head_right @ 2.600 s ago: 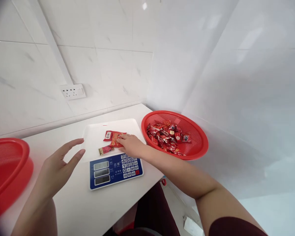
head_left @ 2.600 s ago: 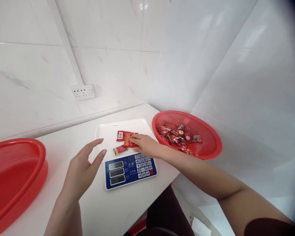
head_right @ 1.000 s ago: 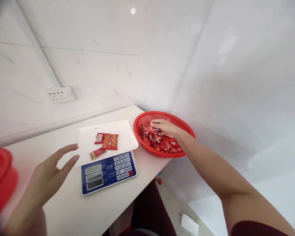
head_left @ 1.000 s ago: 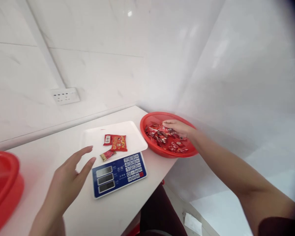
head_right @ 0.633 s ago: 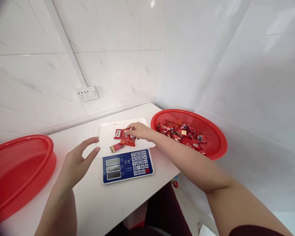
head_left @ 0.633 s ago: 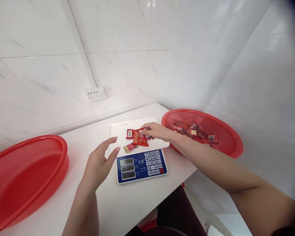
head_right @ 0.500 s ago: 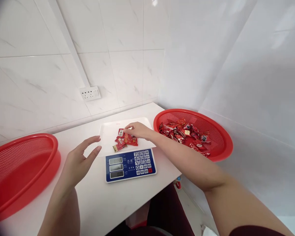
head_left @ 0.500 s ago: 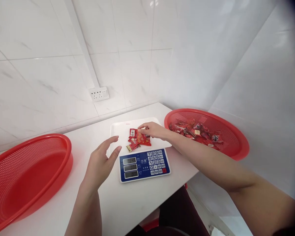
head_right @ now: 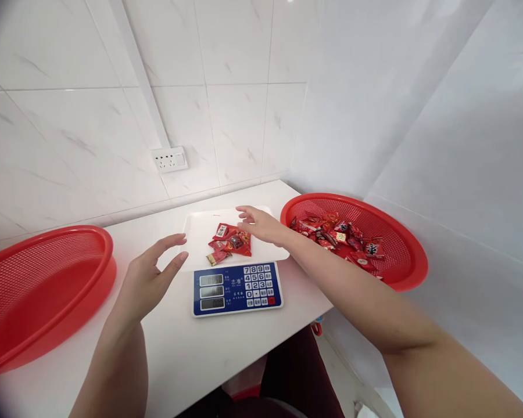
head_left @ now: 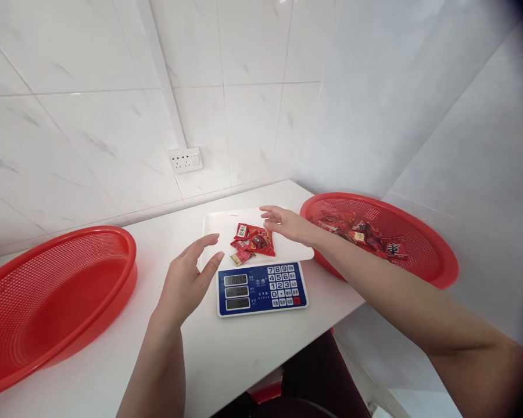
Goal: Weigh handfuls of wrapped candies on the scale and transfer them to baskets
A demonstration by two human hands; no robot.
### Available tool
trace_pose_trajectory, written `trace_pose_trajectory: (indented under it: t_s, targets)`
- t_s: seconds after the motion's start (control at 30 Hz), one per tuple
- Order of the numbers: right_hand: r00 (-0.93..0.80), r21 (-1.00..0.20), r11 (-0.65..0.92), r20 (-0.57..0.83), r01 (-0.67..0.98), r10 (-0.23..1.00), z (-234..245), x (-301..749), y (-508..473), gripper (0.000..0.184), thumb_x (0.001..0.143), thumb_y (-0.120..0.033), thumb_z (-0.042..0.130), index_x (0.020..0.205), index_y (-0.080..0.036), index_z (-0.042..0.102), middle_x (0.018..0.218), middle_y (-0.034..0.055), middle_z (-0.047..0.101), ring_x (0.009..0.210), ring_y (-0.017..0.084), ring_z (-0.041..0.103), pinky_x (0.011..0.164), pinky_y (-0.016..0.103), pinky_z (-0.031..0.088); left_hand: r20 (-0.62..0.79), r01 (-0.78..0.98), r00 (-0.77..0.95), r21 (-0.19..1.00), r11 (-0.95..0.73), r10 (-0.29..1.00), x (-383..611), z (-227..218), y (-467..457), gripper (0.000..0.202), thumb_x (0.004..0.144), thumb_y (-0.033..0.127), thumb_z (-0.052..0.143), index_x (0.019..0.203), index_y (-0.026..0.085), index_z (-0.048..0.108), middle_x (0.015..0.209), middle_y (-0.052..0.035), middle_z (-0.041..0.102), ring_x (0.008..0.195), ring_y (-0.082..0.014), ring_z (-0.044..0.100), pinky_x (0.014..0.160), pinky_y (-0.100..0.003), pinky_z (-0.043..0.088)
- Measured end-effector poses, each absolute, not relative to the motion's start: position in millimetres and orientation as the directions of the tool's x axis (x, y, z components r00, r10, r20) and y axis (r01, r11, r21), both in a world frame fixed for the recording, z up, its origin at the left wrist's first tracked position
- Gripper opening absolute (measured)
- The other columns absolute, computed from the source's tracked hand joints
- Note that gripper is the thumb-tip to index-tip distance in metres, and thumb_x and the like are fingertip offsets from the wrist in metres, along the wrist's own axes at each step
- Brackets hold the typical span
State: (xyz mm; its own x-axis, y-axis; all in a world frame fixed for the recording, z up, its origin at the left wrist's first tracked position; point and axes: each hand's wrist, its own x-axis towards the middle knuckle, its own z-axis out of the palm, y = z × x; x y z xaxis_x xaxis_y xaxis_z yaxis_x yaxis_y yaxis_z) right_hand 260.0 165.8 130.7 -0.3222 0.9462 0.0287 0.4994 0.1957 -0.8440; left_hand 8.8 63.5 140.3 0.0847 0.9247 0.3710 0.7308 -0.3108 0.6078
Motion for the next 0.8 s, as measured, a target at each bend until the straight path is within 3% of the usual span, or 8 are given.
trace_pose_trajectory:
  t_s: [0.07,0.2,0.33,0.5,0.6,0.8]
  targets:
    - [-0.305,-0.817,0.241,0.084,0.524,0.949,131.2,267.4,155.1,0.044,0.085,-0.024,0.052,0.129,-0.021,0.048,0.126,0.0100,0.057,0.115,0.021,0.054,0.100,0.042,0.043,0.390,0.729,0.075,0.607,-0.317,0.918,8.0,140.6,63.3,0.036,0.086,0.047,0.047,0.116,0.030,0.056,0.118,-0.0001,0.064,0.079,-0.0146,0.065,0.052,-0.024,0.047]
    - [-0.158,-0.739,0.307,0.267,0.599,0.951,134.0,295.1,114.6,0.033,0.084,-0.028,0.053,0.116,-0.023,0.059,0.122,0.0064,0.062,0.111,0.023,0.058,0.096,0.044,0.047,0.446,0.705,0.014,0.631,-0.325,0.895,6.4,142.0,62.4,0.033,0.085,0.044,0.050,0.113,0.028,0.058,0.112,-0.0016,0.067,0.098,-0.0193,0.063,0.053,-0.022,0.047]
    - [0.216,-0.684,0.113,0.376,0.720,0.901,126.2,332.3,73.1,0.032,0.082,-0.032,0.054,0.112,-0.025,0.062,0.112,0.0036,0.067,0.103,0.026,0.062,0.093,0.048,0.048,0.474,0.663,-0.119,0.692,-0.285,0.873,6.8,143.6,60.9,0.029,0.083,0.041,0.054,0.108,0.027,0.061,0.102,-0.0020,0.070,0.100,-0.0196,0.063,0.053,-0.021,0.046]
    - [0.394,-0.613,-0.127,0.324,0.780,0.860,100.9,364.0,49.4,0.028,0.084,-0.040,0.051,0.107,-0.031,0.064,0.112,0.0015,0.066,0.106,0.029,0.060,0.094,0.049,0.045,0.504,0.595,-0.241,0.751,-0.284,0.829,9.1,143.3,60.7,0.024,0.082,0.037,0.056,0.100,0.024,0.063,0.096,-0.0024,0.071,0.095,-0.0168,0.065,0.068,-0.025,0.051]
    - [0.412,-0.560,-0.223,0.237,0.798,0.880,91.1,368.9,47.7,0.030,0.083,-0.040,0.051,0.107,-0.029,0.065,0.105,0.0029,0.069,0.092,0.029,0.064,0.083,0.044,0.050,0.505,0.597,-0.235,0.749,-0.287,0.830,9.3,142.7,61.4,0.023,0.081,0.037,0.056,0.099,0.024,0.063,0.096,-0.0021,0.070,0.097,-0.0161,0.064,0.071,-0.025,0.051]
    - [0.368,-0.472,-0.242,0.195,0.847,0.909,77.4,365.8,52.1,0.035,0.084,-0.042,0.046,0.111,-0.026,0.064,0.097,0.0051,0.070,0.081,0.027,0.065,0.073,0.042,0.050,0.494,0.617,-0.241,0.742,-0.261,0.835,10.5,142.0,62.2,0.023,0.082,0.037,0.056,0.099,0.025,0.063,0.095,-0.0012,0.071,0.096,-0.0157,0.065,0.071,-0.025,0.051]
